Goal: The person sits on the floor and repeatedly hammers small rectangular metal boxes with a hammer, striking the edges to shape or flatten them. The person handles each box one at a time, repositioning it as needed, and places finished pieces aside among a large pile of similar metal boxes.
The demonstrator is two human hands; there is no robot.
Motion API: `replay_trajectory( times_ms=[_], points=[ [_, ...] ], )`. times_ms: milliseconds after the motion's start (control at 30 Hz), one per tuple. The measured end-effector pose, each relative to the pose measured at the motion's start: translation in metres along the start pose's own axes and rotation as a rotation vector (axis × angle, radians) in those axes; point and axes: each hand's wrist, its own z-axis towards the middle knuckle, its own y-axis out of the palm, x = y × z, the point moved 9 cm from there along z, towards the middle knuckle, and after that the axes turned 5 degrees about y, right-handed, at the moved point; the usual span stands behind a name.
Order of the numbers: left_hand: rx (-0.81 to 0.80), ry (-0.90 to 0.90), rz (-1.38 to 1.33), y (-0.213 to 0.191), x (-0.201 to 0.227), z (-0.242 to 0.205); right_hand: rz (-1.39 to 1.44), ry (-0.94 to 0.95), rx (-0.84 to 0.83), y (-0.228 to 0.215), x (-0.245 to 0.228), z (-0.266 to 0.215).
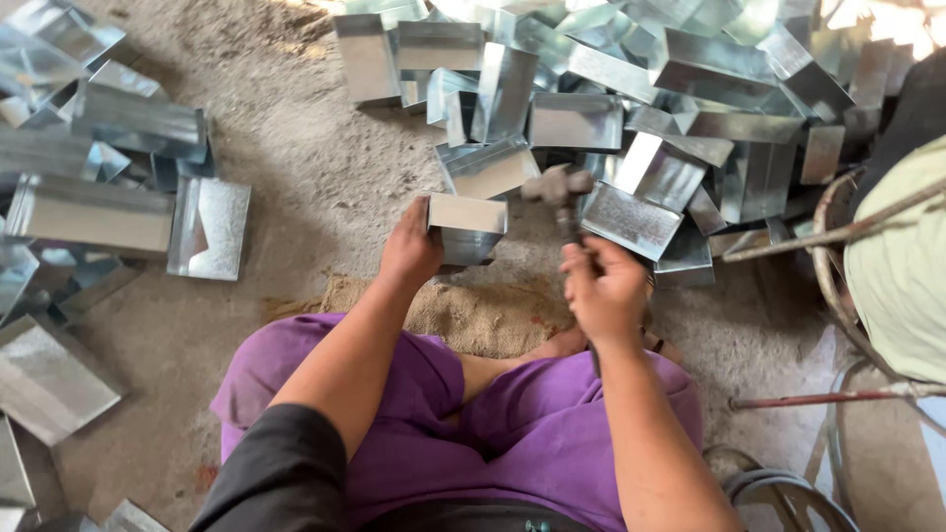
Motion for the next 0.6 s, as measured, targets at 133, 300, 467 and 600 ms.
replay_trajectory(
  times_ms=[133, 300, 467, 600],
  points=[
    [-0.028, -0.053, -0.027, 0.016, -0.017, -0.004, 0.168, -0.412, 0.013, -0.012, -0.090, -0.022],
    [-0.037, -0.057, -0.057, 0.017, -0.015, -0.002, 0.184, -0.646, 0.003, 0.013, -0.126, -0.021],
    [-0.083, -0.157, -0.097, 0.015, -0.015, -0.002, -0.440, -0.398, -0.194, 0.110, -0.064, 0.014],
    [-0.084, -0.156, -0.148, 0.007, -0.003, 0.003, -0.328, -0.328, -0.132, 0.105, -0.047, 0.020]
  ],
)
